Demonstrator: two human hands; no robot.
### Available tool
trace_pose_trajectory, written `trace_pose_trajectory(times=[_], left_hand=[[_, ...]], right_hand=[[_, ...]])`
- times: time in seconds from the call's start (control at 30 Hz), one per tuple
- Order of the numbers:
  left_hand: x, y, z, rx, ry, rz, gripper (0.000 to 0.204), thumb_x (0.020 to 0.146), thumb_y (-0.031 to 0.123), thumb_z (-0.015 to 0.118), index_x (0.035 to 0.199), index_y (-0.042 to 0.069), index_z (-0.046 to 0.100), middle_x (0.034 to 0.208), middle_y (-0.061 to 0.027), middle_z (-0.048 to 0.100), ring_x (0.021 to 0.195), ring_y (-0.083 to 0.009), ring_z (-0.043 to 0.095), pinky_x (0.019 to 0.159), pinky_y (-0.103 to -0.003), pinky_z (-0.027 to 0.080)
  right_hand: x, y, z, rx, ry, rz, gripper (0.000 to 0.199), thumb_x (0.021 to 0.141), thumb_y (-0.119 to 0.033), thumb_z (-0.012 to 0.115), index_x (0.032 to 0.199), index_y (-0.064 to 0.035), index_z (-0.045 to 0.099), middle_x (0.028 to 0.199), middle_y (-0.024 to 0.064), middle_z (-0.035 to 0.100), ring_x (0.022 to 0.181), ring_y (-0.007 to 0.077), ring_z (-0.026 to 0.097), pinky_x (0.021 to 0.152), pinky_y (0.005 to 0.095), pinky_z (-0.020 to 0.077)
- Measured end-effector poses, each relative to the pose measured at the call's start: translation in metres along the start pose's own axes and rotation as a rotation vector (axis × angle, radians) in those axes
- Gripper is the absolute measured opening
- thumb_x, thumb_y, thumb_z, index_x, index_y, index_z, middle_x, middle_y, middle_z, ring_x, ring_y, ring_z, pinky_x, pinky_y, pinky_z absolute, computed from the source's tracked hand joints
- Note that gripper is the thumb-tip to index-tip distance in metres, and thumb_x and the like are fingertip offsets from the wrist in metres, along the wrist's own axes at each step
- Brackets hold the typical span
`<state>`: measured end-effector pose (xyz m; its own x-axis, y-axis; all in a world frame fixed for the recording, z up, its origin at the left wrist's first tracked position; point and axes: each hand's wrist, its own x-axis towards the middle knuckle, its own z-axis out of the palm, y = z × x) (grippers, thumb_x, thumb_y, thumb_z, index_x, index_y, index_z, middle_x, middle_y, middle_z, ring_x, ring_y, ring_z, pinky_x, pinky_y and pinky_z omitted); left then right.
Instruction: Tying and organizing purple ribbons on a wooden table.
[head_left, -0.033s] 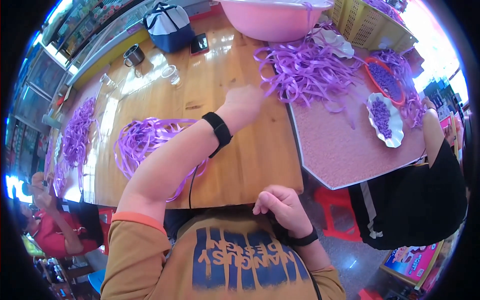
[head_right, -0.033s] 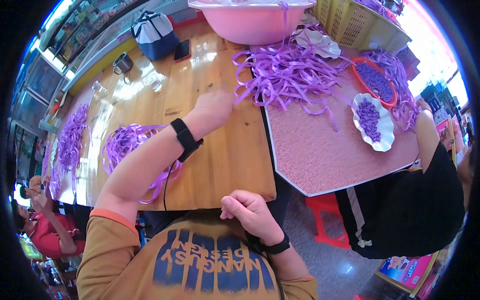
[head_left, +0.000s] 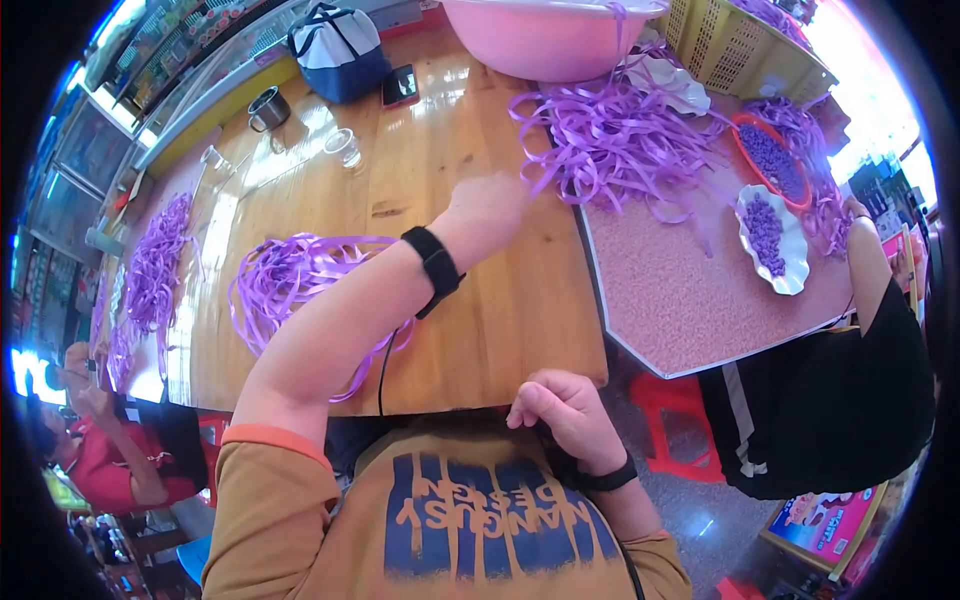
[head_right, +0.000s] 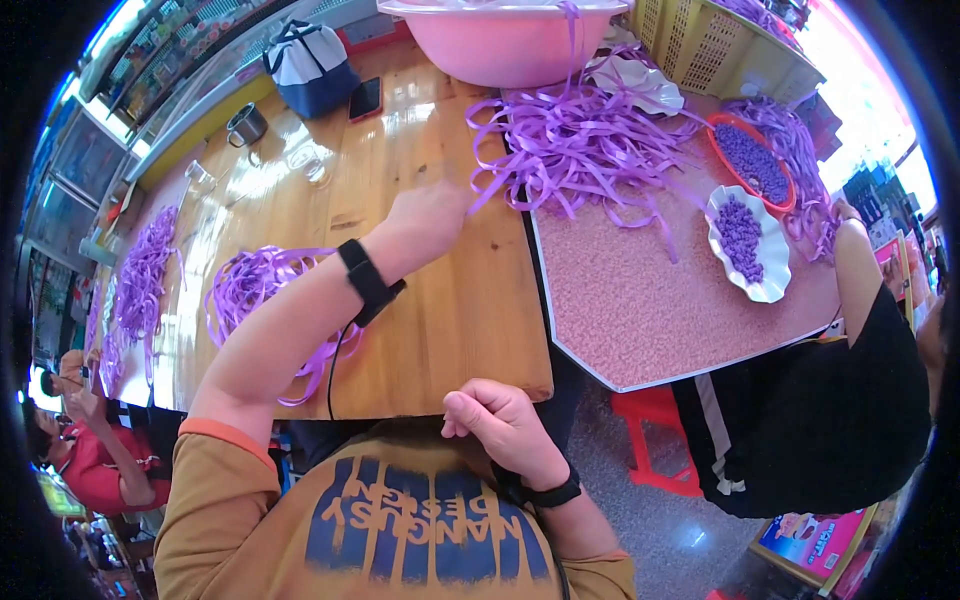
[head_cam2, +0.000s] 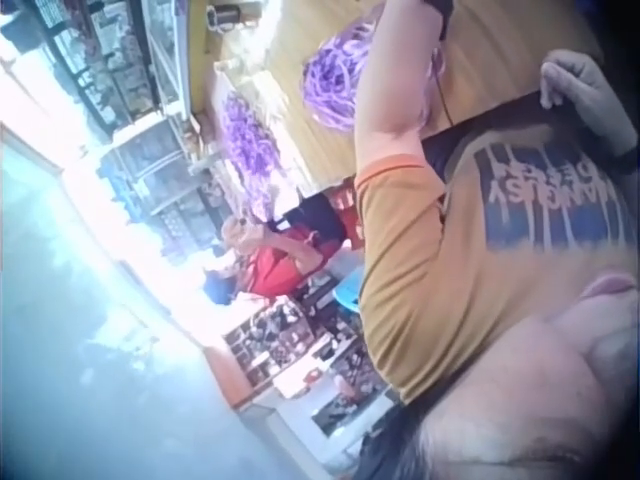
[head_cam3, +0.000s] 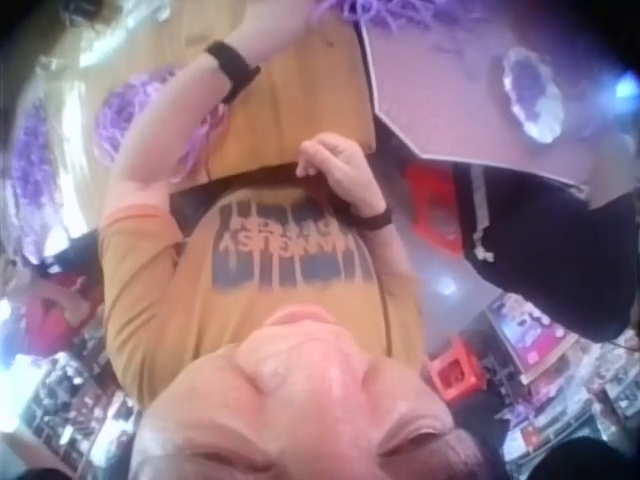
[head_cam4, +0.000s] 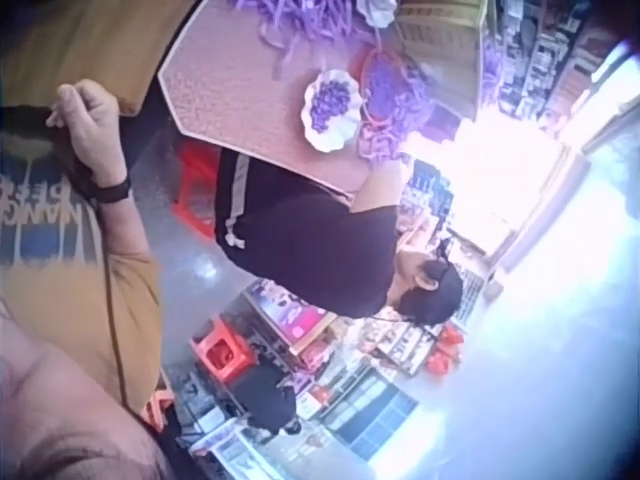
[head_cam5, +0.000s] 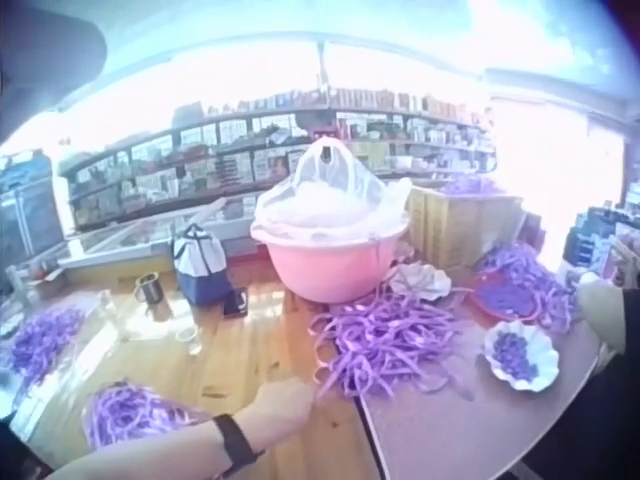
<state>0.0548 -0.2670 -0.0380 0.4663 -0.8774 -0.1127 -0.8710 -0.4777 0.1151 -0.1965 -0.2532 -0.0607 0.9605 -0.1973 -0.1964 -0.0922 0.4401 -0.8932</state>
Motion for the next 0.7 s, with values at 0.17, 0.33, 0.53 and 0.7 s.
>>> trace_pose_trajectory(times=[0.17, 0.33, 0.53, 0.7], left_hand=[[-0.101, 0.013, -0.025, -0.566, -0.156, 0.402, 0.013, 0.086, 0.015, 0.049, 0.091, 0.005, 0.056, 0.079, -0.0164, 0.058, 0.076, -0.0311, 0.058, 0.066, -0.039, 0.046], [-0.197, 0.006, -0.050, -1.042, -0.692, 0.551, 0.014, 0.089, 0.014, 0.050, 0.092, 0.001, 0.055, 0.081, -0.0116, 0.056, 0.077, -0.0256, 0.057, 0.069, -0.033, 0.045], [-0.277, -0.046, -0.018, -2.152, 0.116, 0.062, 0.010, 0.080, 0.010, 0.057, 0.079, 0.002, 0.051, 0.055, -0.0080, 0.051, 0.040, -0.0143, 0.042, 0.040, -0.030, 0.028], [-0.289, -0.087, 0.008, -2.278, 0.658, 0.014, 0.012, 0.087, 0.014, 0.045, 0.081, 0.005, 0.042, 0.065, -0.0051, 0.049, 0.045, -0.0147, 0.043, 0.047, -0.029, 0.036]], right_hand=[[-0.006, -0.013, -0.013, -0.303, 0.153, -0.264, 0.017, 0.087, -0.015, 0.054, 0.084, 0.0012, 0.057, 0.086, 0.0094, 0.059, 0.079, 0.0119, 0.055, 0.068, 0.0240, 0.0437], [0.014, -0.072, 0.008, -1.111, 0.021, -0.787, 0.040, 0.079, -0.026, 0.066, 0.109, -0.0029, 0.053, 0.104, 0.0118, 0.057, 0.103, 0.0253, 0.053, 0.090, 0.0382, 0.0390], [0.025, -0.062, 0.010, -0.824, -0.260, -0.487, 0.008, 0.075, -0.006, 0.066, 0.081, -0.0010, 0.064, 0.074, 0.0102, 0.061, 0.069, 0.0215, 0.060, 0.071, 0.0311, 0.0484], [0.000, -0.068, 0.003, -0.343, 0.230, -0.252, 0.016, 0.081, -0.011, 0.065, 0.088, 0.0026, 0.061, 0.074, 0.0073, 0.060, 0.063, 0.0115, 0.056, 0.060, 0.0220, 0.0439]])
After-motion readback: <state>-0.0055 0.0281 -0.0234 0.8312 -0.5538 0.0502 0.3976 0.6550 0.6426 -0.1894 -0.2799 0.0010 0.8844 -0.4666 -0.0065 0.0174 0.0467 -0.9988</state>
